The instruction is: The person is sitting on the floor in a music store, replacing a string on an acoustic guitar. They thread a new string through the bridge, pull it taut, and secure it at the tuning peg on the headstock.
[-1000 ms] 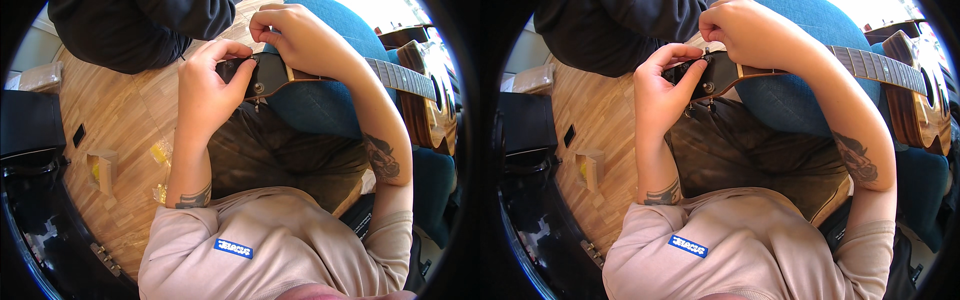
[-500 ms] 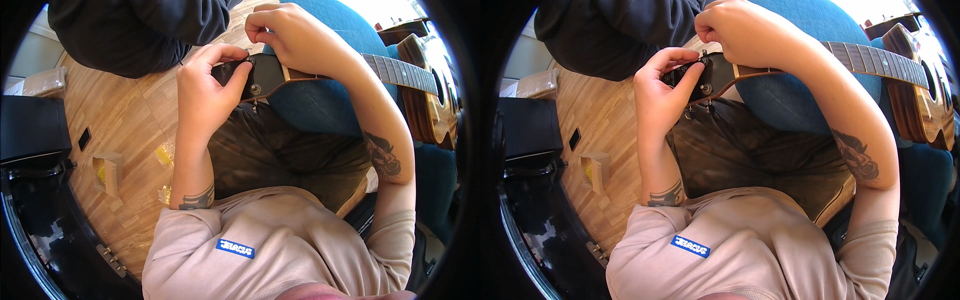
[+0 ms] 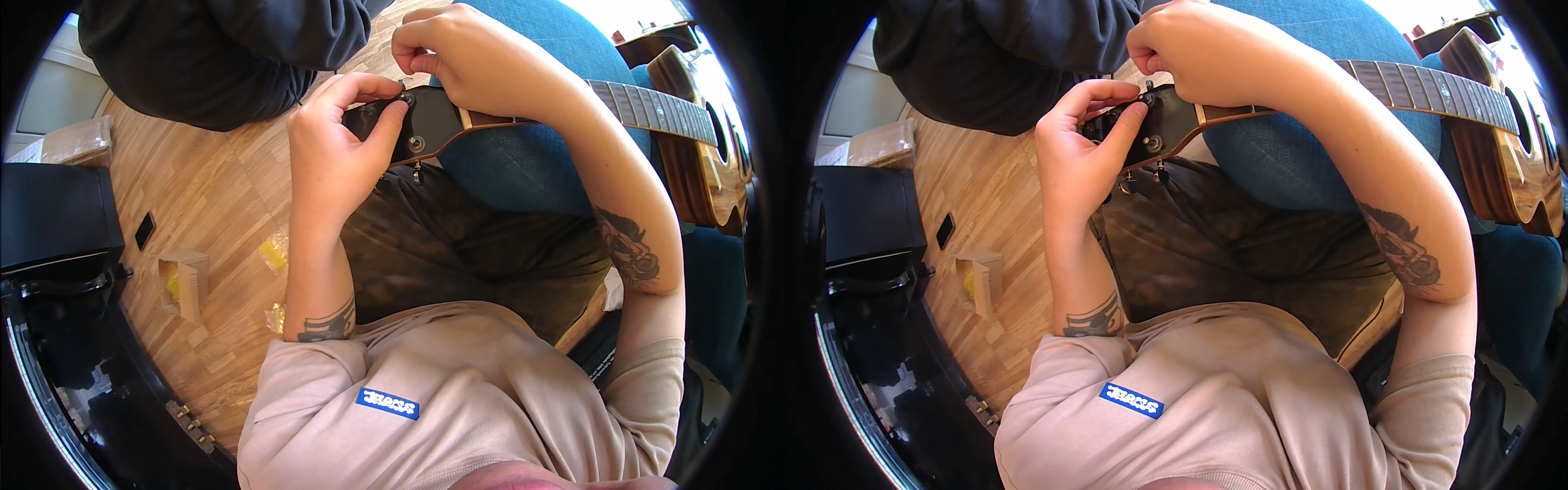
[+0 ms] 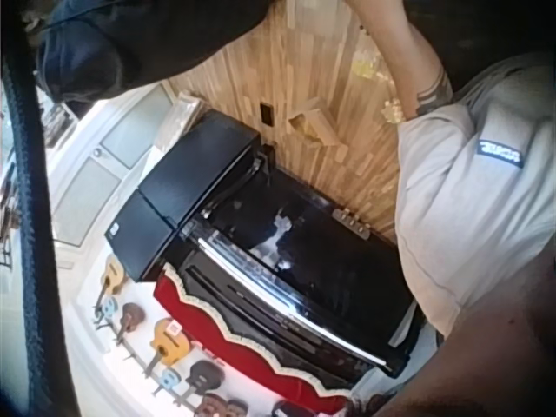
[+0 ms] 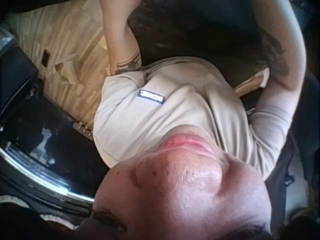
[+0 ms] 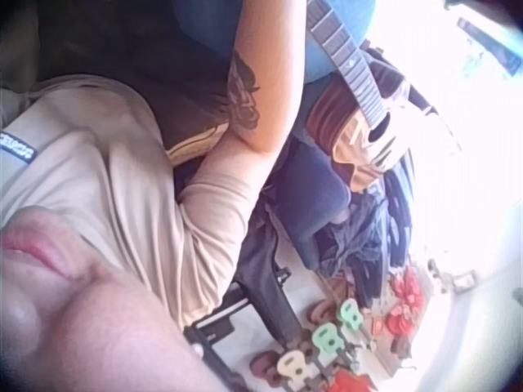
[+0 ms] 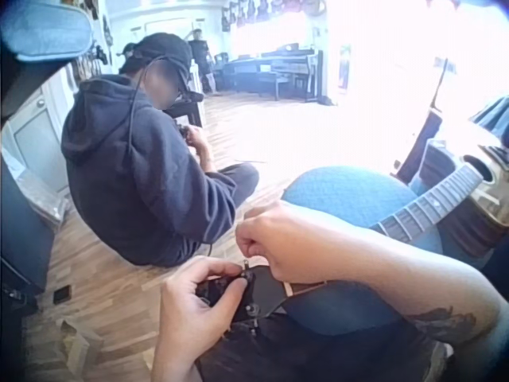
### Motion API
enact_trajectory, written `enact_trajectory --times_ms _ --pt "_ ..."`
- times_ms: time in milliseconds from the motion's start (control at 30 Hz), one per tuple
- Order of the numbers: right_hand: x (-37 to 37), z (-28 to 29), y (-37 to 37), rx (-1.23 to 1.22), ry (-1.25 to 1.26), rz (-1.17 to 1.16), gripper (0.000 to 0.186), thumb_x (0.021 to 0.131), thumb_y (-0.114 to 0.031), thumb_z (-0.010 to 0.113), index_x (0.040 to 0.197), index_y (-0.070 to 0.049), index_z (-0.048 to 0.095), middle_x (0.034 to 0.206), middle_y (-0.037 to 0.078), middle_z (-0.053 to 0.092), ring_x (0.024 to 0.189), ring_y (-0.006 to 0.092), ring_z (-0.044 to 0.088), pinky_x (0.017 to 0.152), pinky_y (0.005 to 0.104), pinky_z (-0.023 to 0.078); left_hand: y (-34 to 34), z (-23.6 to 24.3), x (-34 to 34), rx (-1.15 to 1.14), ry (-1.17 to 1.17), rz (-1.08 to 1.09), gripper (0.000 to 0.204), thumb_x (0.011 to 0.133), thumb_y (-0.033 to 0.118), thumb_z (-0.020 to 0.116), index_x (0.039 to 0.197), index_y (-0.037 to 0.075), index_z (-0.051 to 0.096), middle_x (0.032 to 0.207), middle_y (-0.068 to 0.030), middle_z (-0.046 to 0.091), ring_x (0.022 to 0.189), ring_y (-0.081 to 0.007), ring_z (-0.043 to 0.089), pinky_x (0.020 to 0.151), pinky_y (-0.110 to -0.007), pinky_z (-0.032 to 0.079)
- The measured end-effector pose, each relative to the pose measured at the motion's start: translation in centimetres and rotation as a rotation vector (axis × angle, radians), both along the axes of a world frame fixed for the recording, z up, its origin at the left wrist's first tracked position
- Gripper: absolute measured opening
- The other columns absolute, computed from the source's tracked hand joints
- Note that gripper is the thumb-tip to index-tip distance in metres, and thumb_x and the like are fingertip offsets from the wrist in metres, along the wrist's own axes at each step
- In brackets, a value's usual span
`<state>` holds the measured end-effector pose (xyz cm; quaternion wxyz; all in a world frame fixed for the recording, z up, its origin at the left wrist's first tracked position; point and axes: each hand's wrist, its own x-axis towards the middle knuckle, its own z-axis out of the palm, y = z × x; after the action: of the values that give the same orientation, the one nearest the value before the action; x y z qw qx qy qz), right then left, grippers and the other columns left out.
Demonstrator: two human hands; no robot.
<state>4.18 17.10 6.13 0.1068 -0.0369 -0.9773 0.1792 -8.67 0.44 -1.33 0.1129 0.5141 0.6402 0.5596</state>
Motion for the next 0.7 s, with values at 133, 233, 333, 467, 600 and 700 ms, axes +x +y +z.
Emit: enact_trajectory --times_ms 133,233,333,467,600,700 --pt "-0.20 -0.26 0.15 0.010 0.030 0.043 0.008 0.079 -0.003 0.067 0.085 0.002 0.066 0.088 0.021 0.068 0.096 0.0402 0.068 0.088 0.0449 0.053 -0.02 -0.11 -0.20 0.001 0.034 0.000 0.017 0.088 0.001 0.080 0.104 -0.004 0.075 0.098 -0.0080 0.078 0.094 -0.0135 0.072 0.093 -0.030 0.055" --pt "-0.24 -0.25 0.07 0.027 0.046 0.061 0.009 0.078 -0.002 0.066 0.086 0.002 0.067 0.089 0.021 0.068 0.097 0.0400 0.067 0.089 0.0445 0.053 -0.01 -0.14 -0.21 0.003 0.028 -0.005 0.017 0.088 0.000 0.080 0.104 -0.004 0.075 0.099 -0.0081 0.078 0.095 -0.0137 0.072 0.093 -0.030 0.055" --pt "-0.20 0.11 0.01 0.048 0.030 0.074 0.011 0.077 -0.001 0.065 0.087 0.002 0.068 0.089 0.021 0.068 0.097 0.0402 0.068 0.089 0.0446 0.053 0.06 -0.32 -0.32 0.013 0.027 -0.017 0.017 0.089 0.000 0.079 0.105 -0.004 0.075 0.100 -0.0084 0.078 0.096 -0.0140 0.072 0.093 -0.030 0.055" --pt "-0.09 -0.06 -0.21 0.027 0.003 0.030 0.013 0.076 0.001 0.065 0.088 0.002 0.068 0.090 0.021 0.069 0.096 0.0408 0.068 0.087 0.0450 0.053 -0.10 -0.10 -0.36 -0.002 0.042 -0.045 0.019 0.089 0.000 0.078 0.107 -0.004 0.075 0.102 -0.0080 0.079 0.097 -0.0139 0.072 0.094 -0.031 0.054" --pt "-0.13 -0.13 -0.08 0.010 -0.016 0.042 0.013 0.077 0.000 0.065 0.090 0.001 0.069 0.090 0.021 0.069 0.095 0.0409 0.069 0.086 0.0454 0.054 -0.41 0.10 -0.70 -0.016 0.047 -0.083 0.021 0.089 0.001 0.077 0.110 -0.002 0.076 0.103 -0.0068 0.079 0.099 -0.0131 0.072 0.095 -0.031 0.053" --pt "-0.26 -0.27 -0.04 -0.041 -0.038 0.044 0.012 0.079 0.000 0.067 0.091 0.000 0.070 0.088 0.020 0.070 0.093 0.0403 0.070 0.085 0.0449 0.054 -0.46 0.14 -0.72 -0.035 0.016 -0.071 0.020 0.090 0.002 0.076 0.110 -0.001 0.076 0.103 -0.0063 0.079 0.099 -0.0126 0.071 0.096 -0.031 0.052"
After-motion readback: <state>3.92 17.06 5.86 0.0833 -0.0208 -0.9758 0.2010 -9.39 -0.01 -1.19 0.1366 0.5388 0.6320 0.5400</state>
